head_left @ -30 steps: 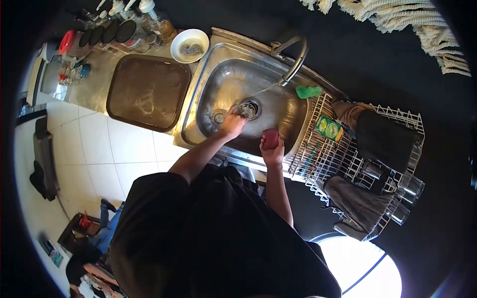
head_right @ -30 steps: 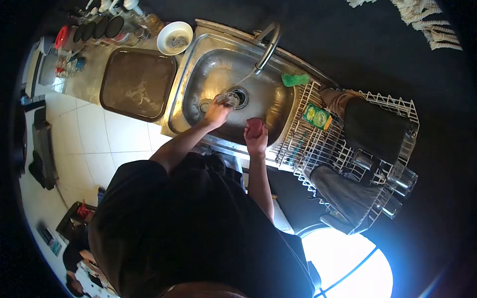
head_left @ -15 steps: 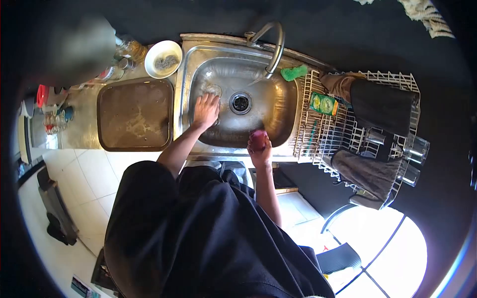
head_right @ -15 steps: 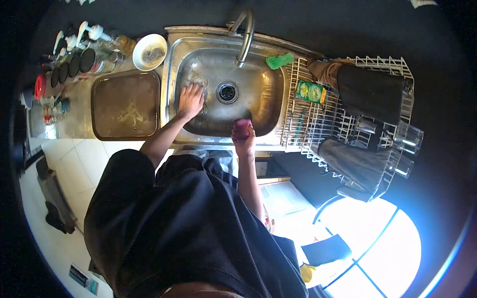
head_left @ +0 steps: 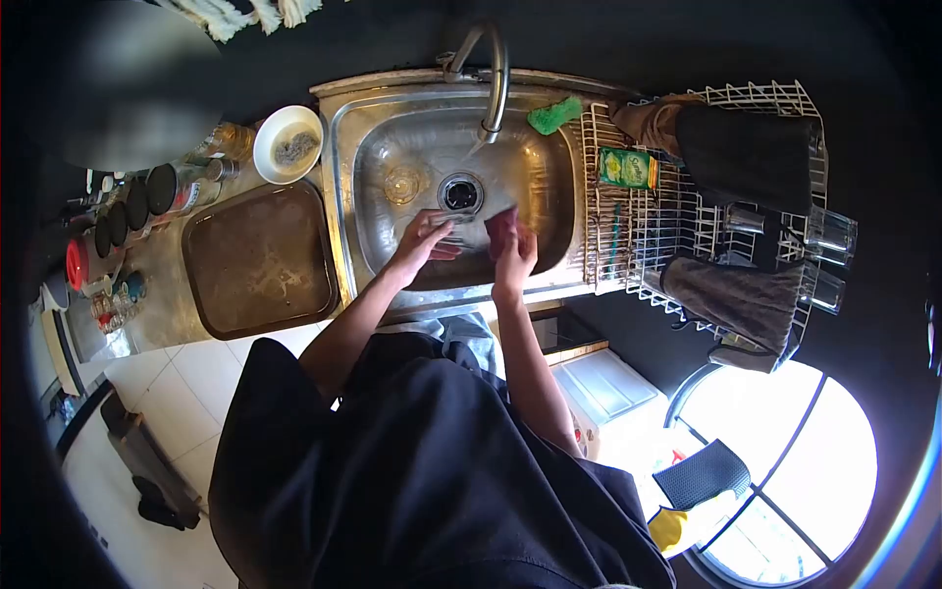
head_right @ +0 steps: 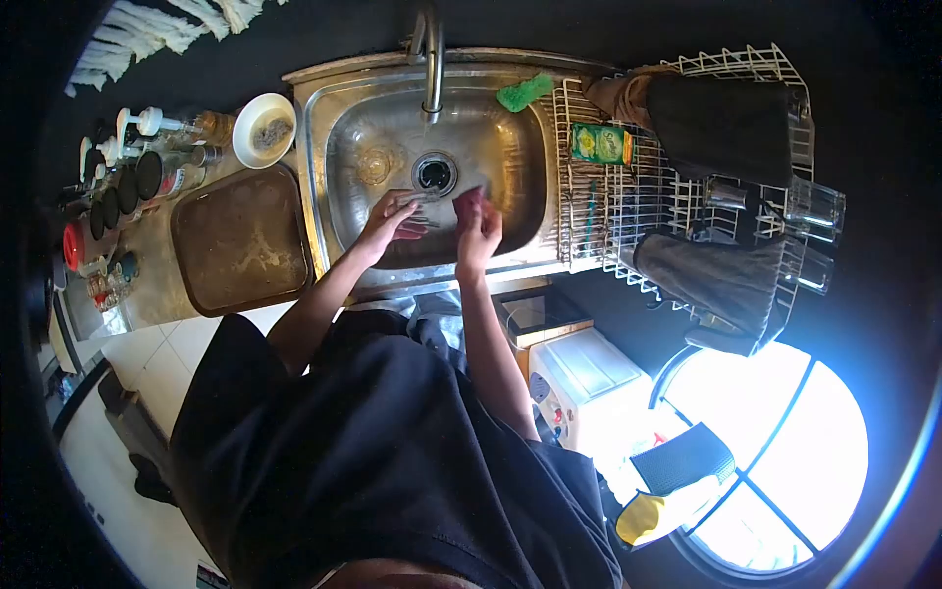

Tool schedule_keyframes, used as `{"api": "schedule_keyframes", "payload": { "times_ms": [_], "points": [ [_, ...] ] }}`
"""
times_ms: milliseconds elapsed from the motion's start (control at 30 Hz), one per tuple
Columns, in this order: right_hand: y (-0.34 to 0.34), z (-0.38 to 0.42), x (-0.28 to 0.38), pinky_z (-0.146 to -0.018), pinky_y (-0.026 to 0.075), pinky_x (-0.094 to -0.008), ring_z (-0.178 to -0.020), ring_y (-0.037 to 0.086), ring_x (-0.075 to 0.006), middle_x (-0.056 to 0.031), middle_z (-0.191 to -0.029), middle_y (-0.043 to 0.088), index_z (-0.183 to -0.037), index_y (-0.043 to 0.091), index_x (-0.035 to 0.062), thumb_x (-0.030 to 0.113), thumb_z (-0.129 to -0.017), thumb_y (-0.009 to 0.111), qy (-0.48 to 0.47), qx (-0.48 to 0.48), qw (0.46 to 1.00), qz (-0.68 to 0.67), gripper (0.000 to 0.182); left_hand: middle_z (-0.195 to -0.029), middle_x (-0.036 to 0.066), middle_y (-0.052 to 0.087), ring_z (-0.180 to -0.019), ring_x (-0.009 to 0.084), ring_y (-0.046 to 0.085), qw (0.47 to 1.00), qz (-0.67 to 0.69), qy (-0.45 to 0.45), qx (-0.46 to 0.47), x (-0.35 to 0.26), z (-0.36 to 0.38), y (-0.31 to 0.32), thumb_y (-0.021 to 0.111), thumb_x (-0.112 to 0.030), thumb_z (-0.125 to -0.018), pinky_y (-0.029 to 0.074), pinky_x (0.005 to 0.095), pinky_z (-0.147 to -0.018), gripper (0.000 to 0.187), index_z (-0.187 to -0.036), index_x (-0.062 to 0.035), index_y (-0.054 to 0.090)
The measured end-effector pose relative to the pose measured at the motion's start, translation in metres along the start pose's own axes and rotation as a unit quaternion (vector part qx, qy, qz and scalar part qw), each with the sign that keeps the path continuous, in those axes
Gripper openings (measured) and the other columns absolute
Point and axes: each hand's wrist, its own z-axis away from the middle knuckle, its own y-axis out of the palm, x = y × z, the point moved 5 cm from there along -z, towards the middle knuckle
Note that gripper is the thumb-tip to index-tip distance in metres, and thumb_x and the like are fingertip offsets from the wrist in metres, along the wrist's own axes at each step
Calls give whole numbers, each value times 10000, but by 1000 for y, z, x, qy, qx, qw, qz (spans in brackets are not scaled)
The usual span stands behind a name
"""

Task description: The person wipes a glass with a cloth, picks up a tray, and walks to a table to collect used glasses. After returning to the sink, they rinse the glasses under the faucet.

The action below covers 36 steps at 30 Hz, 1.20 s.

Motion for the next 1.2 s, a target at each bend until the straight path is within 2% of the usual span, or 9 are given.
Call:
{"api": "schedule_keyframes", "payload": {
  "times_ms": [567, 667, 767, 833, 900, 967, 1067, 1133, 1200],
  "points": [
    [35, -7, 87, -591, 461, -214, -659, 580, -76, -36, -769, 638, -912, 635, -28, 256, -945, 552, 4, 201, 979, -14, 297, -1067, 69, 615, -978, 131, 600, 908, -176, 334, 180, -73, -3, 87, 564, -45, -908, 513, 276, -827, 274, -1170, -41, 484],
    [61, 16, 114, -650, 459, -309, -696, 594, -216, -96, -774, 628, -862, 644, -2, 206, -864, 616, -229, 257, 927, 148, 209, -876, 27, 609, -779, 126, 589, 981, -12, 179, -76, -30, -29, 56, 404, -344, -985, 494, 271, -698, 288, -941, -107, 562],
    [74, 37, 128, -722, 460, -398, -773, 582, -348, -160, -844, 626, -864, 639, -2, 104, -814, 623, -449, 196, 817, 306, 118, -819, 13, 603, -710, 141, 591, 958, 279, -62, -28, -31, -28, 62, 401, -370, -977, 486, 279, -615, 318, -928, -103, 567],
    [71, 31, 119, -719, 471, -376, -790, 589, -364, -161, -852, 629, -843, 641, -7, 104, -833, 604, -396, 208, 850, 277, 118, -762, 7, 595, -645, 132, 563, 979, 151, -132, -26, -30, -22, 52, 431, -355, -952, 467, 317, -553, 302, -854, -102, 564],
    [70, 26, 98, -616, 483, -345, -668, 620, -301, -136, -743, 626, -775, 649, 3, 197, -863, 611, -355, 176, 882, 254, 216, -690, 51, 566, -613, 123, 515, 984, -112, 118, -79, -30, -36, 36, 444, -285, -940, 437, 330, -546, 277, -801, -62, 533],
    [58, 15, 54, -582, 480, -305, -620, 640, -205, -145, -683, 633, -754, 643, -8, 274, -912, 568, 88, 111, 990, 13, 332, -621, 126, 515, -554, 176, 501, 890, -210, 367, -172, -56, 4, 52, 445, -197, -931, 417, 351, -530, 256, -784, 9, 484],
    [60, 19, 51, -541, 466, -294, -603, 631, -134, -125, -673, 645, -755, 652, 11, 356, -897, 581, 43, 143, 978, 143, 379, -622, 91, 532, -557, 186, 532, 893, -241, 357, -130, -34, -5, 21, 453, -220, -933, 412, 333, -524, 246, -768, -47, 510],
    [75, 39, 83, -501, 456, -328, -540, 611, -239, -143, -655, 621, -672, 600, 19, 308, -863, 613, -210, 185, 858, 430, 346, -620, 43, 537, -554, 187, 548, 941, 244, -135, 194, 29, -37, 15, 457, -257, -934, 403, 311, -513, 234, -758, -121, 530],
    [85, 48, 93, -520, 464, -337, -552, 599, -280, -164, -669, 609, -637, 561, 11, 283, -867, 603, -405, 171, 814, 379, 359, -613, 18, 527, -541, 174, 533, 950, 274, -138, 51, 26, -38, 18, 451, -259, -930, 393, 308, -503, 222, -752, -153, 529]
  ]
}}
